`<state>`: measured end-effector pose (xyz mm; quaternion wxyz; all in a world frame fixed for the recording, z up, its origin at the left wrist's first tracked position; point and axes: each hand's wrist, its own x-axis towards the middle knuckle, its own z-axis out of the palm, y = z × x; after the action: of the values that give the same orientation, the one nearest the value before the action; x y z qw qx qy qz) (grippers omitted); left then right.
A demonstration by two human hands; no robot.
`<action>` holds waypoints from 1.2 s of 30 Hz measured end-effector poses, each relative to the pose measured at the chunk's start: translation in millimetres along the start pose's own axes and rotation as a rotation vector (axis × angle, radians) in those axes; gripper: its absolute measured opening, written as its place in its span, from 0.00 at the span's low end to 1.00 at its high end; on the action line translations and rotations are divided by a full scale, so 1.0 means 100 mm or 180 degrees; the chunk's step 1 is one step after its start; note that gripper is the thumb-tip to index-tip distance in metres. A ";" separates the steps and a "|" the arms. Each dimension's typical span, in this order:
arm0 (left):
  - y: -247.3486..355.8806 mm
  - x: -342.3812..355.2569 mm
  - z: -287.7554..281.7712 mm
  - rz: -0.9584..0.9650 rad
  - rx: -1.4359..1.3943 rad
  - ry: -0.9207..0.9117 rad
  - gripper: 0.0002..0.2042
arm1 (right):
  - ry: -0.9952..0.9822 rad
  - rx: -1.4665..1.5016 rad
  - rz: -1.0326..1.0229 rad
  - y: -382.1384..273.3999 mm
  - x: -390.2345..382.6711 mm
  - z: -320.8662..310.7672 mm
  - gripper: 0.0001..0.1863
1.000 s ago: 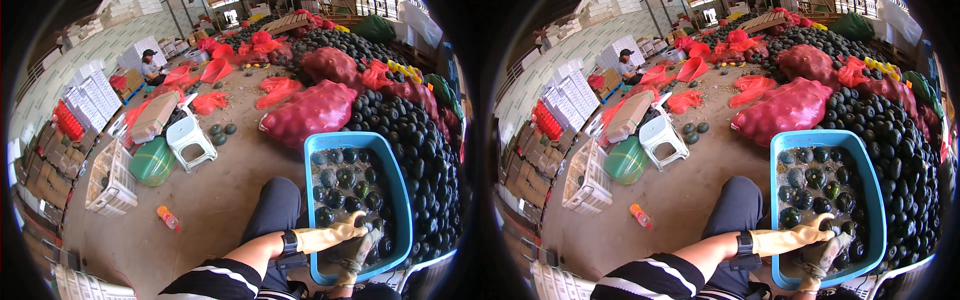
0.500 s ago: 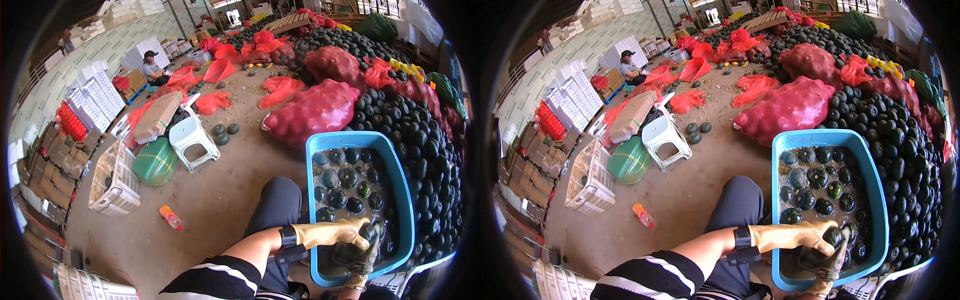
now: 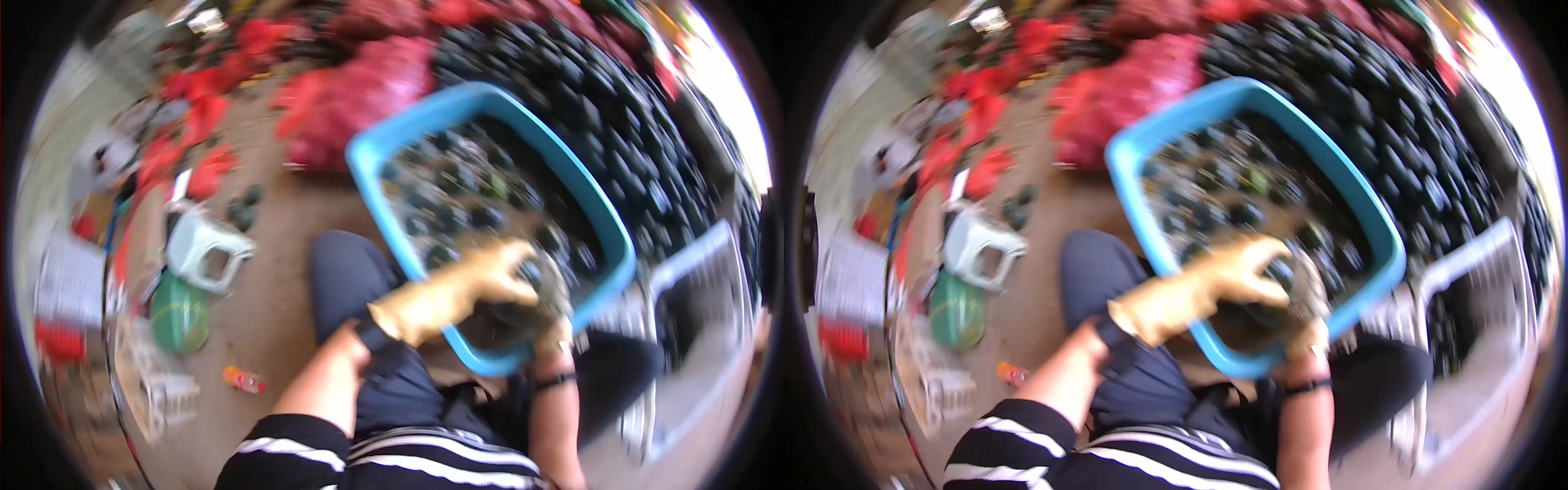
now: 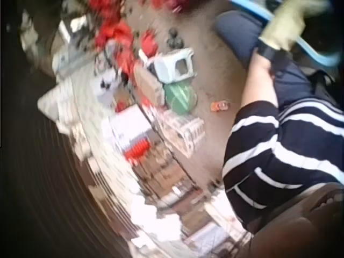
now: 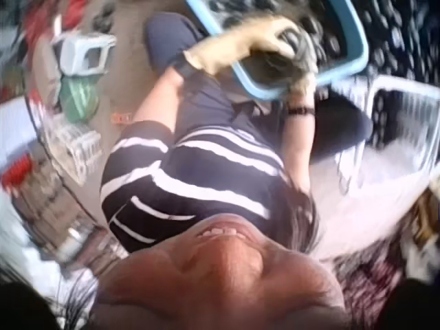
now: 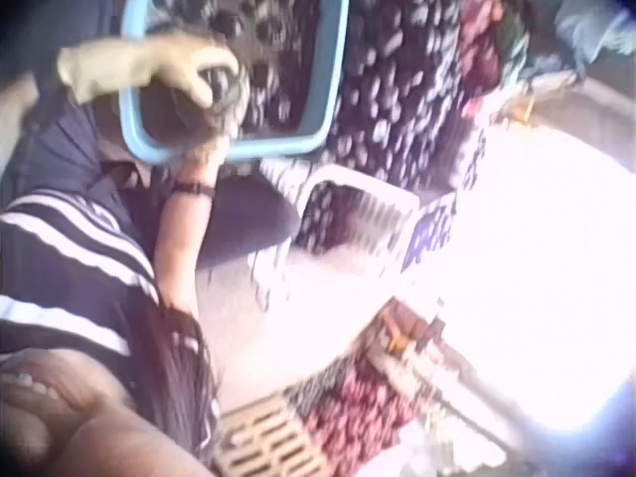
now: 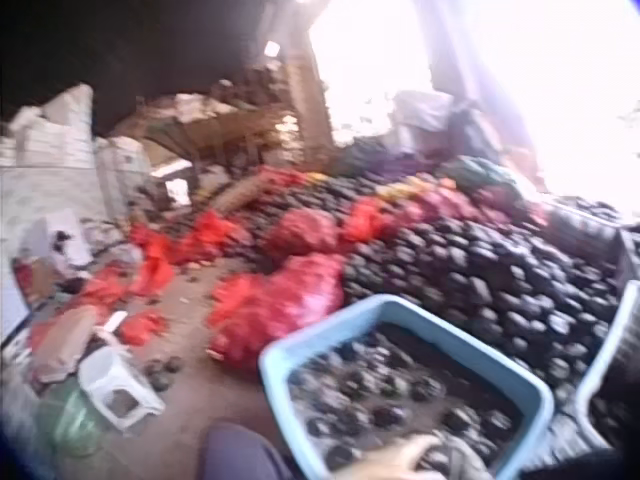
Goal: The person is washing and cleaning small pumpkins in a blue basin of water using a cloth, then placing them into a white crate.
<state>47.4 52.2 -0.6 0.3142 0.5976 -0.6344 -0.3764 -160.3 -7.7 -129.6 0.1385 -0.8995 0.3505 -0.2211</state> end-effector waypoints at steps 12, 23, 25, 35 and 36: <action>0.05 0.57 0.27 -0.0638 -0.1803 0.0079 0.21 | -0.0462 0.7463 0.2170 -0.37 0.22 -0.43 0.42; -0.16 0.46 0.69 -0.0031 -0.0950 0.0986 0.25 | 0.1979 0.3990 0.2469 0.04 0.24 0.02 0.10; 0.18 0.29 0.54 0.0135 -0.0701 0.0651 0.30 | 0.1713 0.0866 0.1590 0.11 0.23 -0.12 0.07; 0.04 0.27 0.20 -0.0770 -0.2562 -0.1400 0.33 | 0.0682 0.4527 0.1138 -0.04 0.12 -0.10 0.17; 0.02 0.20 0.11 -0.0828 -0.2652 -0.1398 0.33 | 0.1694 0.3664 0.0803 -0.16 0.04 0.11 0.15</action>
<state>34.7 33.3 -5.6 0.3357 0.4018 -0.4012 -0.7516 -143.3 2.0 -131.3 0.5321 -0.5477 0.3012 -0.5712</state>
